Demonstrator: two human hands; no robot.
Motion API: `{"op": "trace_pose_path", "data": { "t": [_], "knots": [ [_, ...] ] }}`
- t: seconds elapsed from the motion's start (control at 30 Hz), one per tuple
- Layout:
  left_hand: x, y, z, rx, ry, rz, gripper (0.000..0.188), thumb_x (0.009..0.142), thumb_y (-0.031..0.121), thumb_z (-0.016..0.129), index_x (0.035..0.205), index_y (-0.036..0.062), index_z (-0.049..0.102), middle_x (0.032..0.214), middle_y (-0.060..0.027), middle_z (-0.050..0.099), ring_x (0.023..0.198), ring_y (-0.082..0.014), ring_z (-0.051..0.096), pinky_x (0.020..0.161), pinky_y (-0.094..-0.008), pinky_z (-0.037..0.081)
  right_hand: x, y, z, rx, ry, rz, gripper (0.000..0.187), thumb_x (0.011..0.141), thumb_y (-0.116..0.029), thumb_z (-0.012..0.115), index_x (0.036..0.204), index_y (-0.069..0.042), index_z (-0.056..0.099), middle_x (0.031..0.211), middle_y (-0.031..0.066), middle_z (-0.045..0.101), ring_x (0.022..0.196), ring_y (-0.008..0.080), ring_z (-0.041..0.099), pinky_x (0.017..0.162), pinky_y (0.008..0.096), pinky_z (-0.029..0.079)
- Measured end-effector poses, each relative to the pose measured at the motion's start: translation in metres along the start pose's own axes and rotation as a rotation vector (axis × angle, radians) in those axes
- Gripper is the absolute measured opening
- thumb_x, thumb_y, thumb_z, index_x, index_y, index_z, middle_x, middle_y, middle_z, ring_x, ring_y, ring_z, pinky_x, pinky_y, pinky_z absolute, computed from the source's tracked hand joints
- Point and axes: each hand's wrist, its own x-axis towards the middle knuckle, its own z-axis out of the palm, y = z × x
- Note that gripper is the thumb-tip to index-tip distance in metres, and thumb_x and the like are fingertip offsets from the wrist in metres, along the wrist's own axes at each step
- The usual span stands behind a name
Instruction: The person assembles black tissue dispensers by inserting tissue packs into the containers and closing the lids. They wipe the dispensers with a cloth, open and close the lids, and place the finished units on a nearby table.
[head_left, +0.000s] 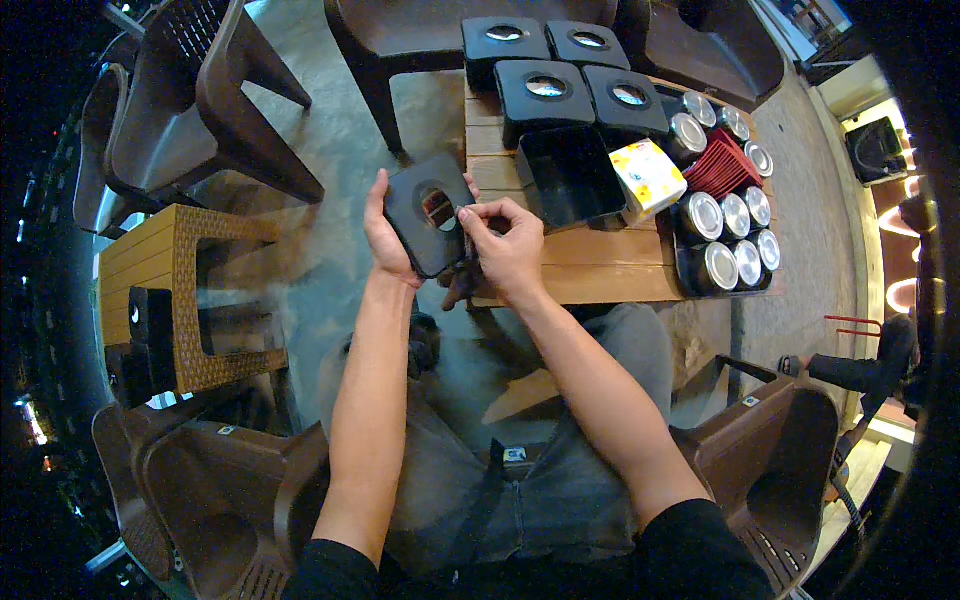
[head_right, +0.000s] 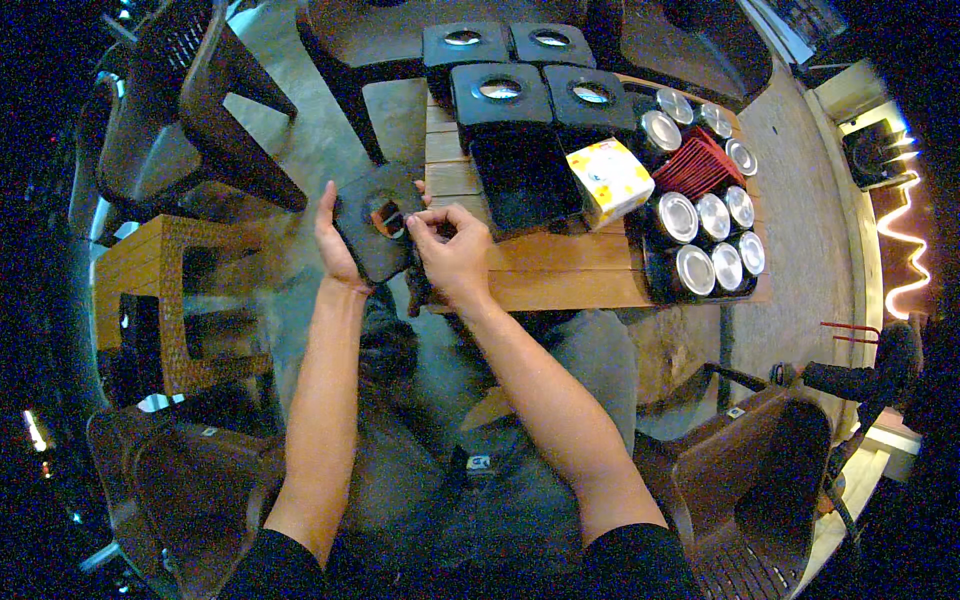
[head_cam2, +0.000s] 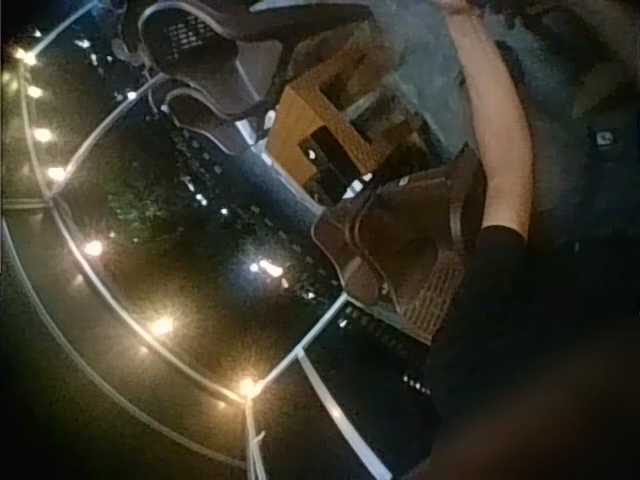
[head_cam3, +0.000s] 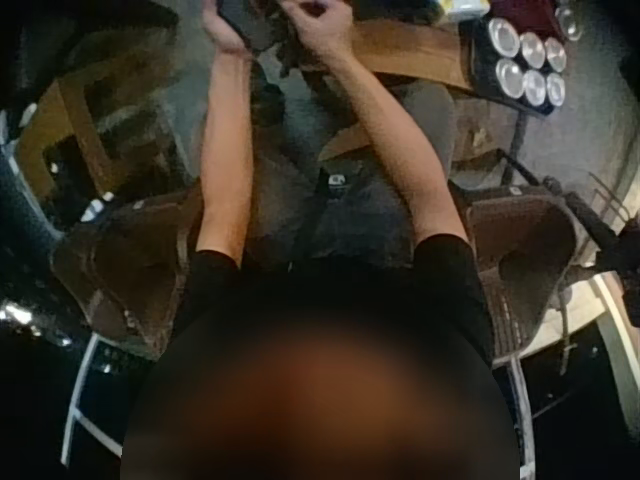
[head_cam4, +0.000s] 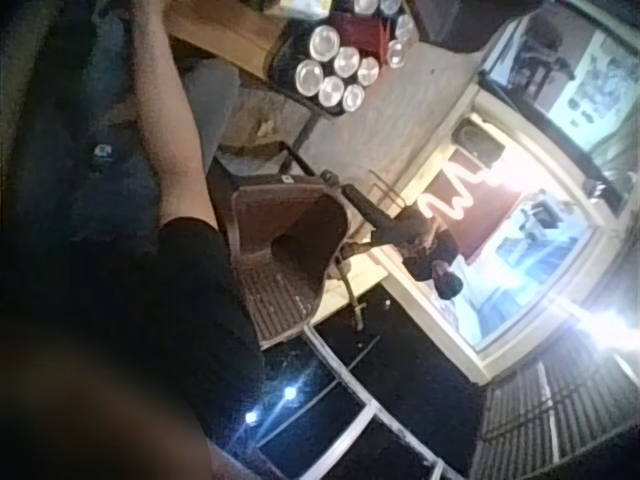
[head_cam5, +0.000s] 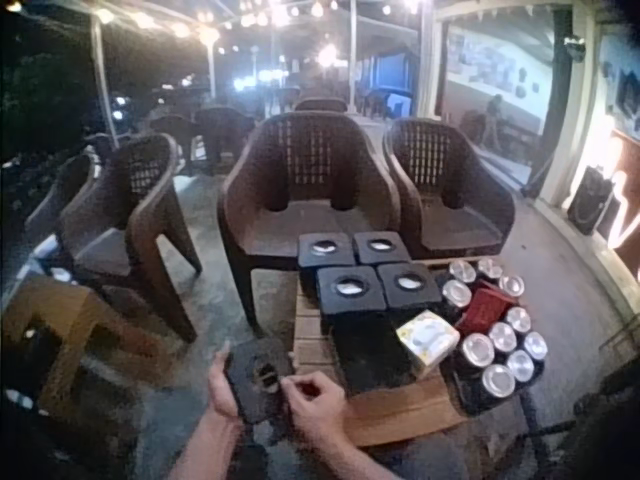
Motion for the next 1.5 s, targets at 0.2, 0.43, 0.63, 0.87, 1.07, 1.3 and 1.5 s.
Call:
{"op": "trace_pose_path", "data": {
  "t": [0.2,0.43,0.63,0.87,1.07,1.3,1.5],
  "knots": [
    [0.004,0.001,-0.011,0.064,0.164,0.229,0.093,0.102,0.074,0.044,0.152,-0.0035,0.056,0.140,-0.0275,0.068,0.126,-0.0433,0.067,0.111,-0.0572,0.054,-0.028,-0.002,0.012,0.003,-0.192,0.126,0.015,0.099,-0.012,0.081,0.094,0.001,0.073,0.075,0.0033,0.067,0.053,0.0105,0.059,0.049,0.0299,0.052],
    [0.004,-0.002,-0.008,0.041,0.173,0.249,0.093,0.102,0.074,0.042,0.150,-0.0038,0.057,0.139,-0.0279,0.069,0.124,-0.0443,0.068,0.109,-0.0569,0.055,-0.002,0.000,0.004,-0.055,0.038,0.187,0.018,0.099,-0.012,0.081,0.090,0.002,0.073,0.082,0.0042,0.074,0.076,0.0075,0.065,0.069,0.0276,0.053],
    [0.005,0.001,-0.016,0.039,0.255,0.280,0.087,0.102,0.072,0.044,0.140,-0.0028,0.064,0.127,-0.0263,0.073,0.117,-0.0430,0.070,0.104,-0.0545,0.057,-0.043,-0.007,0.024,-0.088,-0.142,-0.252,0.021,0.093,-0.013,0.081,0.082,-0.001,0.069,0.080,0.0067,0.065,0.075,0.0154,0.061,0.068,0.0332,0.050],
    [0.004,0.007,-0.002,-0.056,0.141,0.114,0.092,0.097,0.072,0.050,0.153,-0.0018,0.055,0.149,-0.0292,0.062,0.134,-0.0476,0.062,0.115,-0.0622,0.051,0.005,0.006,0.004,-0.093,0.149,-0.028,0.019,0.100,-0.016,0.080,0.093,0.001,0.073,0.084,0.0067,0.072,0.076,0.0136,0.065,0.071,0.0320,0.052],
    [-0.001,0.024,0.004,-0.004,0.026,0.133,0.083,0.094,0.052,0.051,0.155,-0.0047,0.051,0.151,-0.0306,0.060,0.141,-0.0479,0.059,0.119,-0.0622,0.049,-0.010,-0.058,-0.009,-0.011,0.143,-0.272,0.016,0.101,-0.013,0.080,0.095,-0.003,0.070,0.088,0.0038,0.063,0.077,0.0135,0.060,0.071,0.0306,0.051],
    [0.018,0.013,-0.015,0.188,0.392,-0.101,0.052,0.093,0.025,0.059,0.135,-0.0066,0.058,0.114,-0.0228,0.076,0.101,-0.0378,0.078,0.099,-0.0524,0.063,0.018,-0.130,-0.104,0.093,0.715,-0.644,0.015,0.106,-0.013,0.076,0.109,0.000,0.070,0.105,0.0101,0.074,0.099,0.0180,0.070,0.093,0.0304,0.056],
    [0.022,-0.025,-0.027,0.818,0.580,0.054,0.040,0.089,0.018,0.072,0.123,0.0004,0.060,0.105,-0.0160,0.074,0.093,-0.0314,0.075,0.084,-0.0458,0.062,0.037,-0.117,-0.185,-0.028,0.639,-0.454,0.021,0.102,-0.018,0.080,0.107,0.001,0.072,0.100,0.0076,0.074,0.088,0.0164,0.068,0.085,0.0312,0.056]
  ]
}}
